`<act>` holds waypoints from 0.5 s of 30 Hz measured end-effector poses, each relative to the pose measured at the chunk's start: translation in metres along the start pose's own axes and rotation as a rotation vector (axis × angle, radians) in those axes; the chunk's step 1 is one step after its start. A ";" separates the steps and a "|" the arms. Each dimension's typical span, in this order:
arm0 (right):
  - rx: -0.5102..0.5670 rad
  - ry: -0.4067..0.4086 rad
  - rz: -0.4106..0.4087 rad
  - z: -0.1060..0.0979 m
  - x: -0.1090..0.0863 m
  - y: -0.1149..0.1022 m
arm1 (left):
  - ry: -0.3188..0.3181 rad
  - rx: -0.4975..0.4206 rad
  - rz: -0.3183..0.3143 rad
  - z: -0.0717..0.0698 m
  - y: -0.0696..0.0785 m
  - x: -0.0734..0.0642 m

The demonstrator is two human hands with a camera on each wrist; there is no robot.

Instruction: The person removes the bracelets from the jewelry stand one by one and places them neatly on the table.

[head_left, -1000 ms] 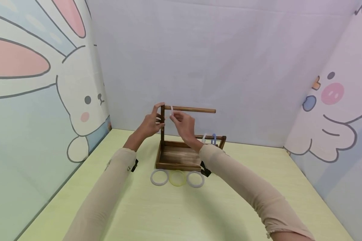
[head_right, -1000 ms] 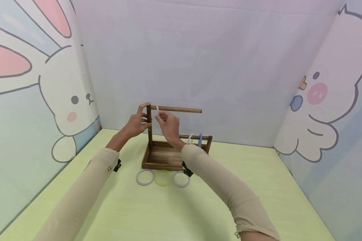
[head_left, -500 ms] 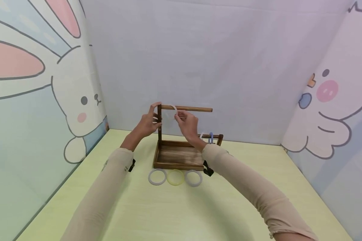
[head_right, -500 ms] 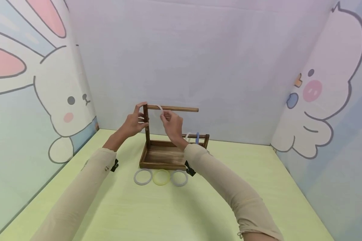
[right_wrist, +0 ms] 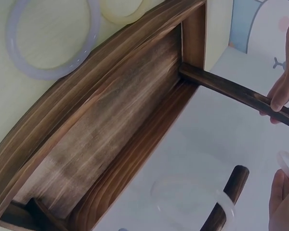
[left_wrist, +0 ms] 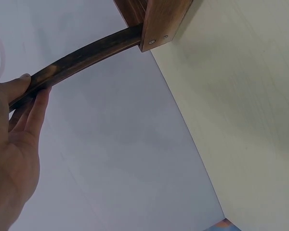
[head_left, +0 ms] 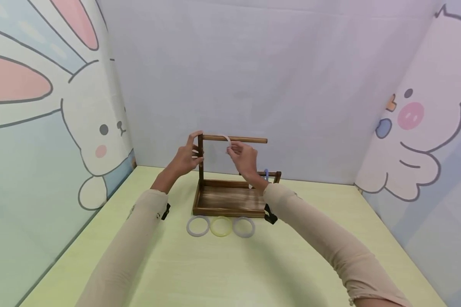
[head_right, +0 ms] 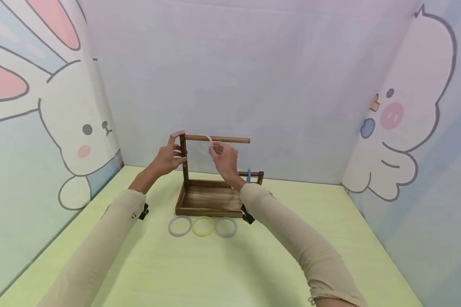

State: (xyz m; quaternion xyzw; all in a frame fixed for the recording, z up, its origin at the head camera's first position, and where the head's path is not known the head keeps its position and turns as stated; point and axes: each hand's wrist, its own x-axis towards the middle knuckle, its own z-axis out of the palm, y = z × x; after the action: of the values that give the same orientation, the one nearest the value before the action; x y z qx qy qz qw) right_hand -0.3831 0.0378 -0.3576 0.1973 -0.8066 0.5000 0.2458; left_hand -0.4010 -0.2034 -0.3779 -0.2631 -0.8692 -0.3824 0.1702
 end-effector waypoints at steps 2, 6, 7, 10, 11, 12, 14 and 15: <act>-0.008 0.001 -0.001 -0.004 0.000 0.002 | 0.000 -0.001 -0.005 0.000 0.000 0.000; -0.025 0.005 -0.001 -0.013 -0.001 0.005 | -0.005 0.000 -0.015 0.000 0.001 0.001; -0.029 0.006 0.003 -0.016 -0.002 0.005 | -0.006 -0.001 -0.015 0.000 0.001 0.001; -0.042 0.006 0.012 -0.022 -0.003 0.006 | -0.005 -0.002 -0.010 0.001 0.001 0.001; -0.044 0.006 0.013 -0.024 -0.003 0.007 | -0.003 -0.003 -0.006 0.001 0.001 0.001; -0.048 0.006 0.016 -0.027 -0.004 0.007 | 0.000 -0.004 -0.002 0.001 0.001 0.001; -0.056 0.005 0.017 -0.031 -0.005 0.010 | 0.002 -0.005 0.002 0.001 0.001 0.000; -0.056 0.007 0.019 -0.033 -0.005 0.011 | 0.002 -0.005 0.004 0.002 0.001 0.000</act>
State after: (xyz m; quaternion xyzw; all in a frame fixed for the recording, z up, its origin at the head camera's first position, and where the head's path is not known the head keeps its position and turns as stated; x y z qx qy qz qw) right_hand -0.3790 0.0726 -0.3561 0.1811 -0.8212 0.4803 0.2494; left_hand -0.4003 -0.2015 -0.3781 -0.2649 -0.8675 -0.3846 0.1711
